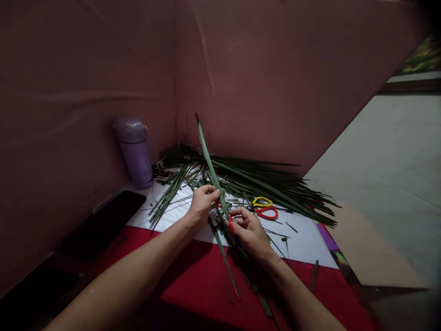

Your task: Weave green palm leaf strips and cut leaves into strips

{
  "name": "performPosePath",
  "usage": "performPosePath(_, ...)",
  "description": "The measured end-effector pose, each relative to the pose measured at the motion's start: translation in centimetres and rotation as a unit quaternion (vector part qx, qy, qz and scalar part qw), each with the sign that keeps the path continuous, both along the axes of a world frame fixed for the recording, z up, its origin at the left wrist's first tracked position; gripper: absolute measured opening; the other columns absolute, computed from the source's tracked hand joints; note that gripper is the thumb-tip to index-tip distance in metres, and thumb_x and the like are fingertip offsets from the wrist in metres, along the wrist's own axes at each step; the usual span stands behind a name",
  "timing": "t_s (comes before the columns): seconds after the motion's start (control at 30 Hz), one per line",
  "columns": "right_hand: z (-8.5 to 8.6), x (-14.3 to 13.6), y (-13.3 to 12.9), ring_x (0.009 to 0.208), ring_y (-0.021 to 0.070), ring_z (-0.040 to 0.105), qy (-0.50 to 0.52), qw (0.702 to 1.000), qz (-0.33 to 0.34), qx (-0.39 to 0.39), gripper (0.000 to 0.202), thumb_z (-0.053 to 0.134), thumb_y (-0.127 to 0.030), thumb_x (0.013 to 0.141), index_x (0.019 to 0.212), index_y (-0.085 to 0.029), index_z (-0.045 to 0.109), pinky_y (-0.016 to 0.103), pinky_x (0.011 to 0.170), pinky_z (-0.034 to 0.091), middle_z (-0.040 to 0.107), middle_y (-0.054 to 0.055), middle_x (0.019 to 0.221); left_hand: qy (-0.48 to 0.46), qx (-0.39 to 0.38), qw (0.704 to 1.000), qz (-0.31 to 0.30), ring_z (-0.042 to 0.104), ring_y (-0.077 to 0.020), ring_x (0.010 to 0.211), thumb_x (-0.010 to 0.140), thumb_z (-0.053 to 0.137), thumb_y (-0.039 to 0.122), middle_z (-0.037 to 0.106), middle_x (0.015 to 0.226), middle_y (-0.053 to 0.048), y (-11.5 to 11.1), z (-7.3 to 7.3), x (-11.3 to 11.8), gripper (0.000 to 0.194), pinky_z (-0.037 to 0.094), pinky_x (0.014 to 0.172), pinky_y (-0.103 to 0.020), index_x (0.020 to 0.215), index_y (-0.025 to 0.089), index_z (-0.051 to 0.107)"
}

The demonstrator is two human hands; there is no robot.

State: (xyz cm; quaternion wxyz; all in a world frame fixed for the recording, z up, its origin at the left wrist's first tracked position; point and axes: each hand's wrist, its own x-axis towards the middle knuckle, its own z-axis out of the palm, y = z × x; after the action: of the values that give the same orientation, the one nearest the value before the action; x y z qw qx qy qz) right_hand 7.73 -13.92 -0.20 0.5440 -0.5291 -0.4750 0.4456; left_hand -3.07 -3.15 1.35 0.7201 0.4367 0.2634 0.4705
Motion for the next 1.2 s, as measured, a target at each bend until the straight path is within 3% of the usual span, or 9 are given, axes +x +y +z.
performPosePath(0.37, 0.53, -0.07, 0.0, 0.04, 0.0052, 0.031, -0.013, 1.0, -0.012, -0.007, 0.031, 0.067, -0.041, 0.07, 0.084, -0.019, 0.049, 0.018, 0.04, 0.024, 0.038, -0.01, 0.047, 0.0, -0.005, 1.0, -0.025, 0.05, -0.0081, 0.044, 0.058, 0.073, 0.024, 0.054, 0.054, 0.001, -0.47, 0.01, 0.06, 0.023, 0.041, 0.047, -0.022, 0.06, 0.013, 0.052)
performPosePath(0.87, 0.02, 0.1, 0.16, 0.04, 0.0049, 0.029, -0.005, 1.0, -0.018, 0.011, 0.032, 0.066, -0.042, 0.07, 0.085, -0.019, 0.05, 0.018, 0.04, 0.023, 0.036, -0.011, 0.046, 0.009, -0.01, 0.998, -0.062, 0.048, -0.0075, 0.043, 0.058, 0.072, 0.027, 0.05, 0.052, 0.003, -0.88, -0.21, 0.22, 0.027, 0.04, 0.047, -0.023, 0.057, 0.013, 0.049)
performPosePath(1.2, 0.17, 0.05, 0.07, 0.041, 0.0048, 0.031, -0.006, 1.0, -0.008, 0.005, 0.028, 0.066, -0.038, 0.071, 0.085, -0.019, 0.05, 0.018, 0.041, 0.023, 0.039, -0.01, 0.048, -0.024, -0.012, 0.999, -0.018, 0.05, -0.008, 0.049, 0.062, 0.071, 0.029, 0.053, 0.057, 0.002, -0.22, -0.1, 0.0, 0.023, 0.042, 0.049, -0.022, 0.062, 0.013, 0.054)
